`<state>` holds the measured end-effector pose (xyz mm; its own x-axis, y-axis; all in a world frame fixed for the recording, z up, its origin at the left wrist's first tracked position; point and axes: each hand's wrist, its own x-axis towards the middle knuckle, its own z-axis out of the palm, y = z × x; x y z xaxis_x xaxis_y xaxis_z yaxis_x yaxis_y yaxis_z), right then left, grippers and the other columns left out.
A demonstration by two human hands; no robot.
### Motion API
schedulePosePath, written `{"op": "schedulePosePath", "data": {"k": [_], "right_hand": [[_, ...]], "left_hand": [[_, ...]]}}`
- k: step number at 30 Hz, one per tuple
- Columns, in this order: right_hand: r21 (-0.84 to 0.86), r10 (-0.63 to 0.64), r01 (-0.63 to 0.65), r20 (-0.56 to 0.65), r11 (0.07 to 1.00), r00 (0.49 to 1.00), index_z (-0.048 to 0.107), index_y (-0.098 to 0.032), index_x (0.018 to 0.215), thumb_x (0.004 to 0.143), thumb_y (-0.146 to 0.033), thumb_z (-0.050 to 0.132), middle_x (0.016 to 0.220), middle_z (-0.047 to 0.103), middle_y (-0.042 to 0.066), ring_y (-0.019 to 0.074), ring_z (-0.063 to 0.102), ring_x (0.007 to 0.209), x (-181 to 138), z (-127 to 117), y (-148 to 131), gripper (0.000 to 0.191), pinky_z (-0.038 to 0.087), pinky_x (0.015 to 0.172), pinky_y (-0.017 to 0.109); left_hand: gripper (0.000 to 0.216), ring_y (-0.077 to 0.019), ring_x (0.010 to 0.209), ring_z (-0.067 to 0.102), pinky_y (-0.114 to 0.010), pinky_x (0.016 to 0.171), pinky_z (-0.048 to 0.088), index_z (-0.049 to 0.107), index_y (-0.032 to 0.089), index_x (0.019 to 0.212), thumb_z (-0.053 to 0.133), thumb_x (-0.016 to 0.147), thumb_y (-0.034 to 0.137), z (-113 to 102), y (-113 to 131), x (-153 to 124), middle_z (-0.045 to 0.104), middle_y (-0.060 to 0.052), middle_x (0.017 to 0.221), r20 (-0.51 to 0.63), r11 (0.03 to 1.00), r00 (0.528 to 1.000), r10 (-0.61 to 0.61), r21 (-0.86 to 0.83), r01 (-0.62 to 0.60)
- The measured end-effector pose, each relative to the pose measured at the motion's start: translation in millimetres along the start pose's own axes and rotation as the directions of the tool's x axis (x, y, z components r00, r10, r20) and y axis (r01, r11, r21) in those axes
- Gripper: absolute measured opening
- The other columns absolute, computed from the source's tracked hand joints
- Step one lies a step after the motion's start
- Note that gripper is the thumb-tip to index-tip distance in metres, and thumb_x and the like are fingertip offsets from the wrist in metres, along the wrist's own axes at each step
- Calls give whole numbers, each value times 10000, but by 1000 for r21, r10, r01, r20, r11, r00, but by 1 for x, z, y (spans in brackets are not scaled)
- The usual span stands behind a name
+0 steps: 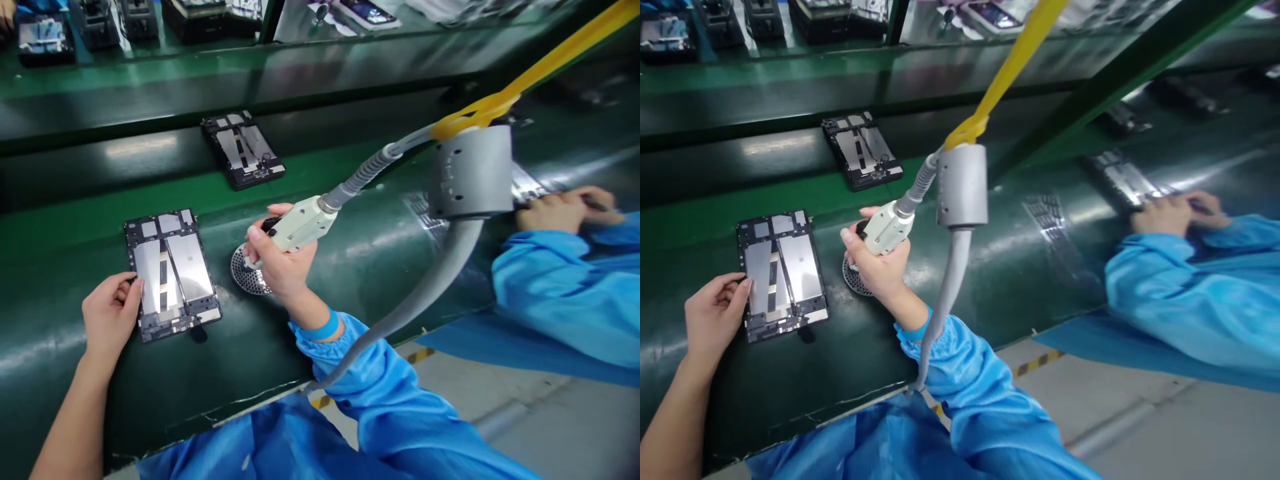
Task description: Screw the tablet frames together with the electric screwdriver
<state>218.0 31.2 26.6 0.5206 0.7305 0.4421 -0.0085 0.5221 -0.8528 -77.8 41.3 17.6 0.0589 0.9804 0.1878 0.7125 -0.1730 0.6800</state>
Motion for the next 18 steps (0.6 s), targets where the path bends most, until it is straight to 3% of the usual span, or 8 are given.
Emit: {"op": "schedulePosePath", "data": {"k": [6,8,11,13,15,18], "right_hand": [[-58,-10,11,13,998,1000,570,-332,1290,957,-450,816,1016,760,-42,59,563,470,-6,6,5,431,528,432,248],[-71,-16,18,23,997,1000,557,-328,1310,966,-459,802,995,745,-46,58,558,473,-7,6,8,443,527,438,245],[-65,-45,47,35,997,998,549,-325,1312,976,-458,793,937,719,-66,56,548,470,-9,7,13,435,506,427,230],[-42,-51,53,44,998,998,549,-329,1317,976,-446,800,909,706,-75,58,546,467,-9,8,16,439,491,412,224],[-33,-38,40,51,999,998,552,-331,1318,975,-444,804,890,694,-76,65,550,469,-10,9,18,440,488,404,229],[-61,-12,15,56,998,998,559,-318,1286,982,-476,788,869,676,-71,71,545,469,-11,9,19,412,497,410,241]], "left_hand": [[313,-136,612,618,-284,668,510,806,200,1077,717,960,476,3,-2,-2,705,23,747,-23,995,996,-90,-35,89],[283,-140,622,619,-290,670,509,802,199,1073,698,990,448,4,1,-4,699,19,754,-41,1000,999,-17,25,18],[214,-160,679,629,-298,641,468,789,198,1097,691,1031,376,3,14,-10,687,-4,796,-102,948,968,230,247,-199],[134,-164,699,628,-298,622,448,764,199,1115,712,1039,296,1,28,-16,687,-14,818,-73,870,898,433,294,-396],[90,-169,745,647,-296,664,498,734,193,1122,701,1039,188,0,43,-23,709,-30,862,66,769,785,616,164,-617],[170,-248,1025,716,-370,887,605,733,174,1109,655,996,73,3,60,-33,763,-94,1053,365,562,513,777,-34,-827]]}}
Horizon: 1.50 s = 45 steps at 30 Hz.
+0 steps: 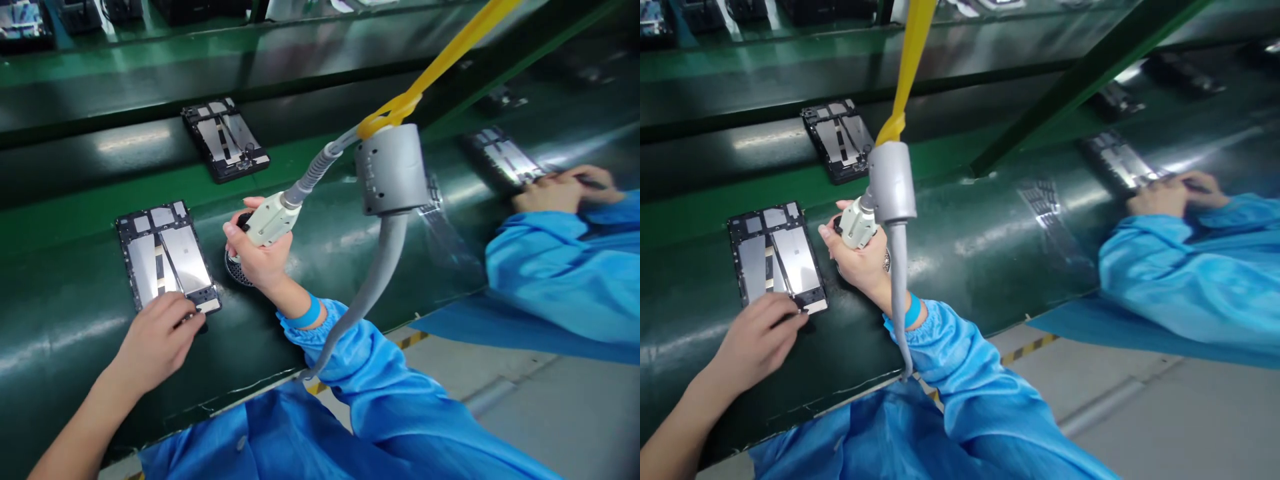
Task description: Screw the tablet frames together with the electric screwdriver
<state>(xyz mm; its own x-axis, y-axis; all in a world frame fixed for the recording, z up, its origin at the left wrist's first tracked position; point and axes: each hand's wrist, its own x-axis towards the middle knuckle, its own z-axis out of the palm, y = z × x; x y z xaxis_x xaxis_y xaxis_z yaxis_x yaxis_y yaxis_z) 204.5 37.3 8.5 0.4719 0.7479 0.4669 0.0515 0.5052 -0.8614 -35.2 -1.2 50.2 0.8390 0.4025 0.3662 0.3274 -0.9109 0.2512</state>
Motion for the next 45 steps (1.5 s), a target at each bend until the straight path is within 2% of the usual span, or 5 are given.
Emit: {"op": "schedulePosePath", "data": {"k": [4,8,16,27,45], "right_hand": [[-3,12,-12,38,1000,999,554,-315,1281,987,-474,772,896,682,-69,70,569,501,0,-1,-3,399,523,446,245],[21,-56,57,-25,998,998,559,-320,1269,974,-475,791,928,695,-60,68,539,489,5,-6,-12,406,508,435,253],[70,-116,119,-40,990,992,587,-333,1255,967,-451,820,973,704,-53,56,525,496,8,-17,-30,388,503,436,240],[96,-12,5,70,995,998,579,-332,1252,974,-403,812,980,761,-56,67,563,480,-17,-18,-57,370,509,421,248],[-105,-23,31,73,994,997,576,-349,1171,996,-494,767,961,721,-62,58,484,430,-23,-14,-64,297,486,425,262]], "left_hand": [[177,-341,1226,697,-474,1033,593,769,126,1087,673,956,56,4,8,2,761,-149,1292,208,950,956,206,194,-246],[151,-262,1027,736,-406,929,603,762,90,1093,631,1026,56,6,4,2,797,-131,1115,124,898,935,332,263,-353],[167,-219,804,667,-357,674,546,722,82,1165,751,1001,90,30,14,10,800,-98,980,-145,933,981,126,354,-68],[78,-283,1021,684,-421,818,577,774,197,1054,801,981,186,45,26,11,786,-90,1095,-224,965,950,-215,99,242],[149,-322,1337,672,-455,1026,554,799,198,1143,678,1082,258,64,21,14,778,-105,1359,-179,960,962,-207,153,235]]}}
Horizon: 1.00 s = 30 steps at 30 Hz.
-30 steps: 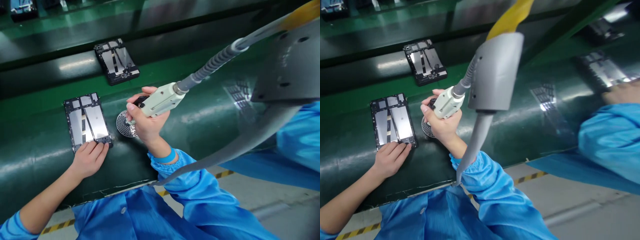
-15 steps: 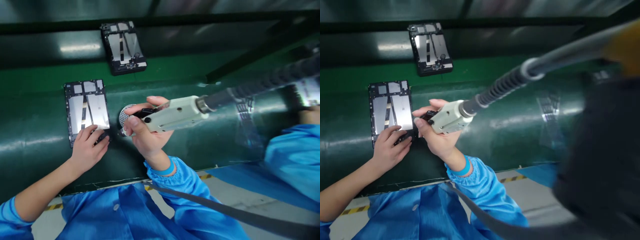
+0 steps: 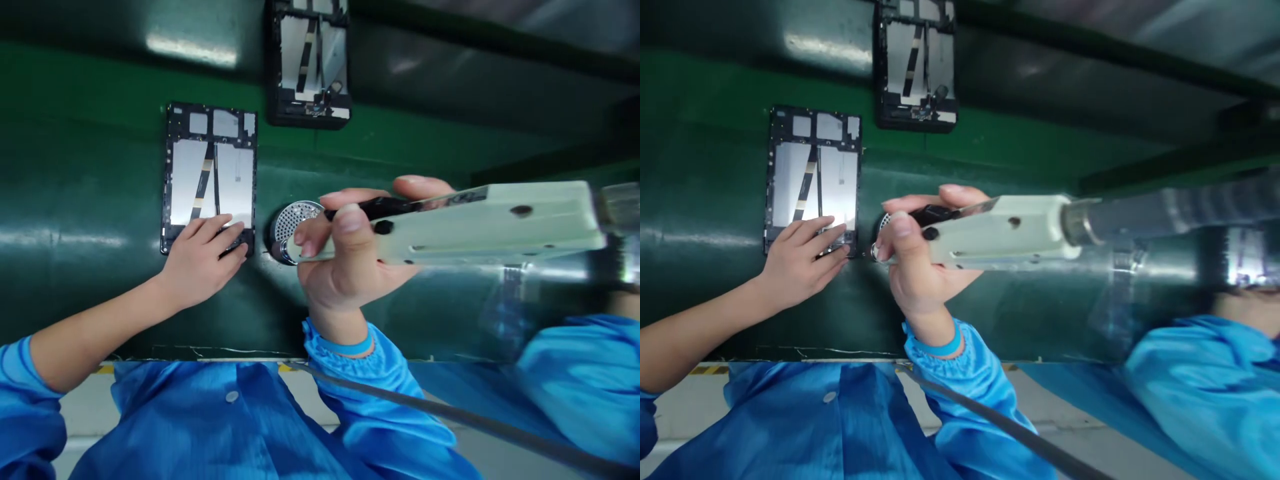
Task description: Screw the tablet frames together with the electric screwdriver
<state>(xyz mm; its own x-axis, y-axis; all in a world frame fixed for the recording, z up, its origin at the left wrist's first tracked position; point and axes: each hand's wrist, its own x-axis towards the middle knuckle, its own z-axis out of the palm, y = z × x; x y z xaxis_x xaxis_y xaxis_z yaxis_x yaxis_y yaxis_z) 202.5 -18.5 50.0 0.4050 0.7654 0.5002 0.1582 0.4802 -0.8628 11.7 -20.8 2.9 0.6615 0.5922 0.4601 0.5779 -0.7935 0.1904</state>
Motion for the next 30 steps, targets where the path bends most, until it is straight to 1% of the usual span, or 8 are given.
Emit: {"op": "schedulePosePath", "data": {"k": [2,5,8,11,14,18,24,30], "right_hand": [[-12,-7,7,22,1000,1000,570,-356,1183,1001,-505,758,966,704,-63,54,488,436,4,4,4,301,488,430,258],[25,-19,18,63,1000,998,595,-366,1164,995,-503,768,944,704,-70,43,480,427,6,9,5,278,488,433,246],[3,-19,19,55,1000,998,606,-369,1168,1004,-501,760,939,710,-66,48,479,425,1,11,3,261,486,434,252],[-42,-1,3,45,999,999,586,-374,1198,1022,-512,734,949,700,-60,60,482,432,-6,8,2,268,474,427,260],[-43,3,-1,62,999,998,584,-380,1213,1020,-518,734,959,687,-59,59,504,450,-9,5,4,281,491,450,260],[-36,8,-5,83,999,997,590,-390,1230,1020,-515,732,979,680,-57,56,537,471,-8,4,7,282,521,483,262],[-3,4,-4,90,1000,996,614,-398,1203,1016,-478,746,964,682,-66,38,509,455,-8,4,8,243,486,475,242],[-96,17,-10,78,995,997,573,-410,1279,1022,-564,711,933,637,-53,87,582,531,-11,6,9,329,510,511,275]], "left_hand": [[152,-320,1336,667,-456,1031,552,798,191,1153,674,1084,246,2,0,0,771,-114,1372,-8,1000,1000,6,2,-6],[138,-295,1224,700,-432,971,571,795,184,1112,681,1086,256,1,0,-1,783,-105,1343,-45,998,999,29,57,-27],[144,-261,1125,708,-416,929,578,784,186,1082,664,1097,264,1,1,0,799,-87,1295,-80,989,993,83,126,-73],[159,-241,1104,697,-420,948,574,769,190,1091,633,1112,268,4,1,1,796,-81,1281,-91,982,989,119,161,-103],[160,-245,1116,689,-430,963,572,761,183,1113,626,1113,268,7,0,0,789,-92,1295,-97,983,988,117,150,-102],[180,-254,1179,694,-442,994,570,768,190,1151,602,1119,253,8,0,-3,779,-75,1330,-46,986,994,96,144,-89],[186,-323,1293,673,-524,1064,551,797,185,1129,617,1098,219,9,3,-3,775,-86,1324,-44,998,998,35,54,-33],[215,-336,1322,665,-553,1075,560,800,200,1139,590,1098,214,8,3,-1,769,-92,1310,25,997,999,-39,-66,40]]}}
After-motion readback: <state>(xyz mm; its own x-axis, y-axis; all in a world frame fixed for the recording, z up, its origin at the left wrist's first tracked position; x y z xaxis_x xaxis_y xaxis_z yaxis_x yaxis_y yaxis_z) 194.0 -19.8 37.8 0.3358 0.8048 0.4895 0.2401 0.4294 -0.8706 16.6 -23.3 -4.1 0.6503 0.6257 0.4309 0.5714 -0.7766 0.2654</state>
